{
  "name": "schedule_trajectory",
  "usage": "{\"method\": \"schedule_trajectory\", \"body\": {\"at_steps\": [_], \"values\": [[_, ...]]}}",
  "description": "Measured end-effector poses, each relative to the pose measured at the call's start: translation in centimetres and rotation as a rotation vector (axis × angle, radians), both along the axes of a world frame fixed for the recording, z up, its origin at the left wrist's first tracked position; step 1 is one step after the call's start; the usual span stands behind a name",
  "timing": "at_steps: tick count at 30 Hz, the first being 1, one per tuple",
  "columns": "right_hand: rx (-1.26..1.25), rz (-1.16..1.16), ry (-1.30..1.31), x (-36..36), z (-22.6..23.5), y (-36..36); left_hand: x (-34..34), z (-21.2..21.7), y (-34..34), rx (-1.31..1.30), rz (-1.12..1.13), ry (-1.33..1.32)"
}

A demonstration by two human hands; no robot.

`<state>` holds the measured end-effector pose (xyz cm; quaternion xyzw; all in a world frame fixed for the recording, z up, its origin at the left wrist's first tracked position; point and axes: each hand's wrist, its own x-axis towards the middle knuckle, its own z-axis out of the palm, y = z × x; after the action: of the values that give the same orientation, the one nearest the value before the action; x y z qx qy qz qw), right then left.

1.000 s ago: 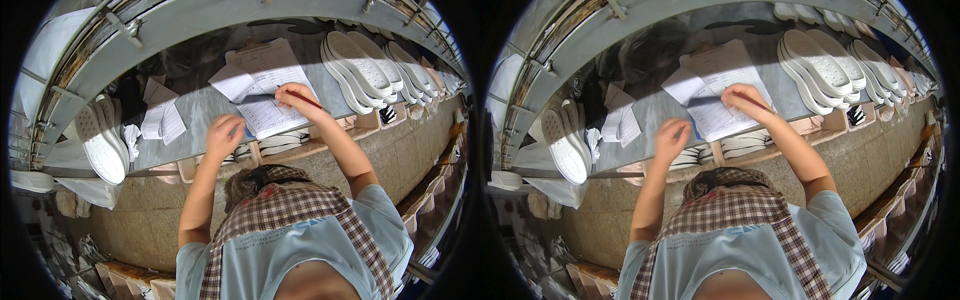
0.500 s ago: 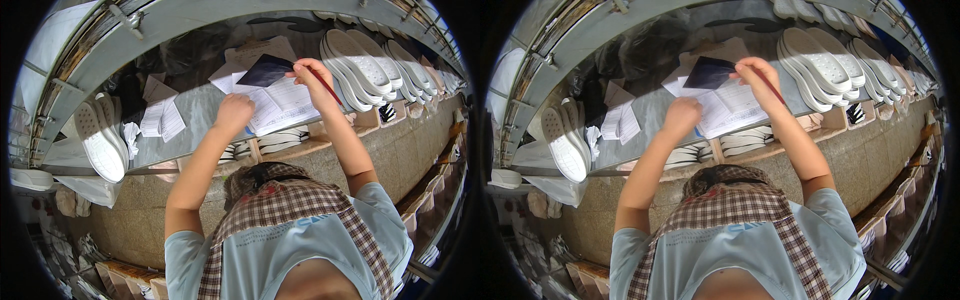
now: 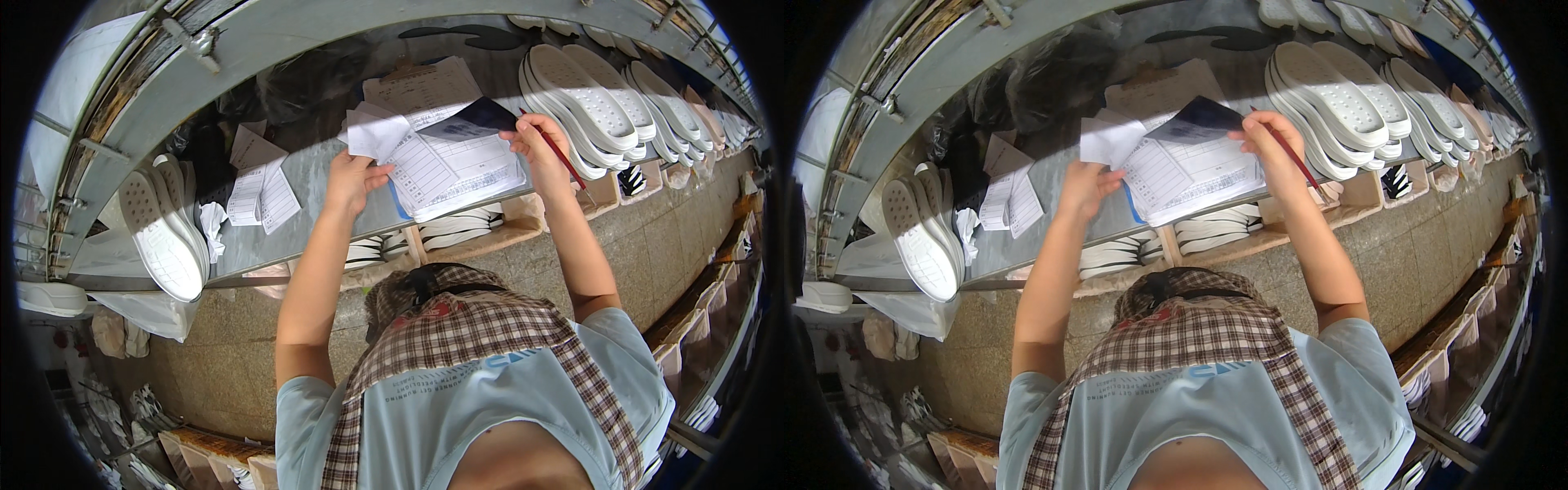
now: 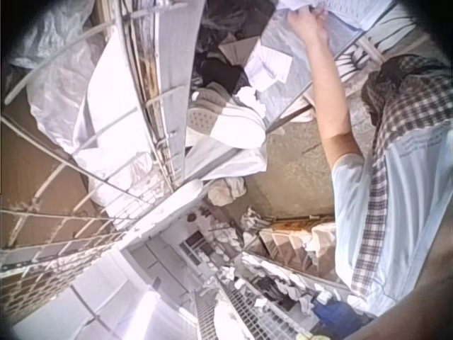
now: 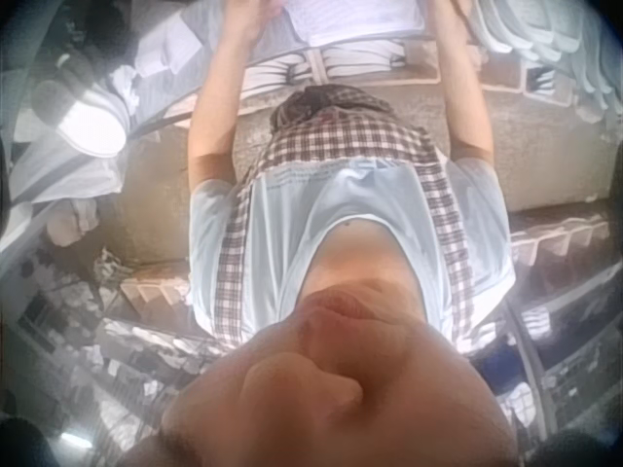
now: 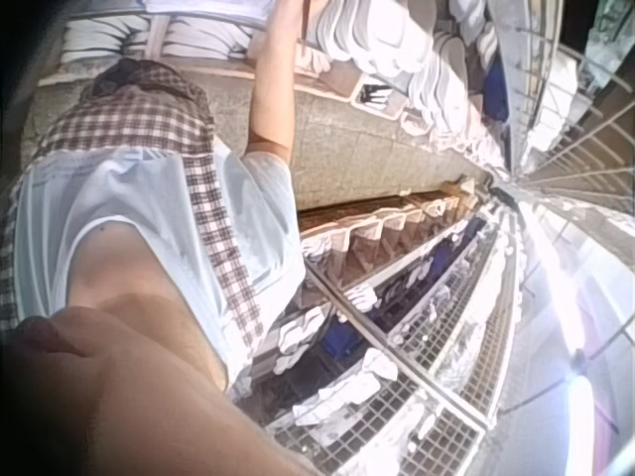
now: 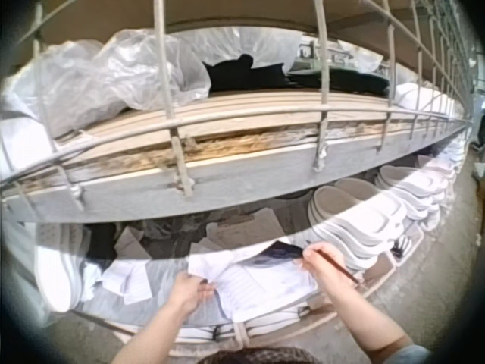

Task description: The person stands at a workbench and repeatedly writes on small paper slips using a red pen, then places each slip into a small black booklet. The person continues this cycle for the duration of the clip.

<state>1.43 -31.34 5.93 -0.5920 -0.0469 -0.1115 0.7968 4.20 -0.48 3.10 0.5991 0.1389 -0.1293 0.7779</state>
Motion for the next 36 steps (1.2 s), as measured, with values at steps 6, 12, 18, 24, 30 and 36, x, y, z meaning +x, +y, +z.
{"method": "schedule_trajectory", "body": {"at_steps": [6,12,18,24,30,36], "values": [[-0.01,0.011,0.044,-1.0,-1.6,-0.1,-0.4,-2.4,-0.8,-0.646,0.383,-0.008],[0.014,0.007,0.045,-2.2,-1.9,-1.6,-1.7,-1.8,-0.9,0.979,-0.309,-0.821],[-0.116,-0.024,-0.032,-3.1,-1.6,-3.4,-2.1,0.7,-1.7,1.478,-0.428,-1.093],[-0.25,0.008,-0.185,-4.0,-1.2,-4.1,-0.6,0.9,-2.4,1.679,-0.598,-1.184],[-0.39,0.035,-0.279,-4.5,-0.3,-4.2,0.4,0.0,-2.4,1.678,-0.585,-1.193],[-0.684,0.204,-0.451,-3.6,0.4,-2.7,1.6,0.1,0.4,0.829,-0.382,-0.713]]}}
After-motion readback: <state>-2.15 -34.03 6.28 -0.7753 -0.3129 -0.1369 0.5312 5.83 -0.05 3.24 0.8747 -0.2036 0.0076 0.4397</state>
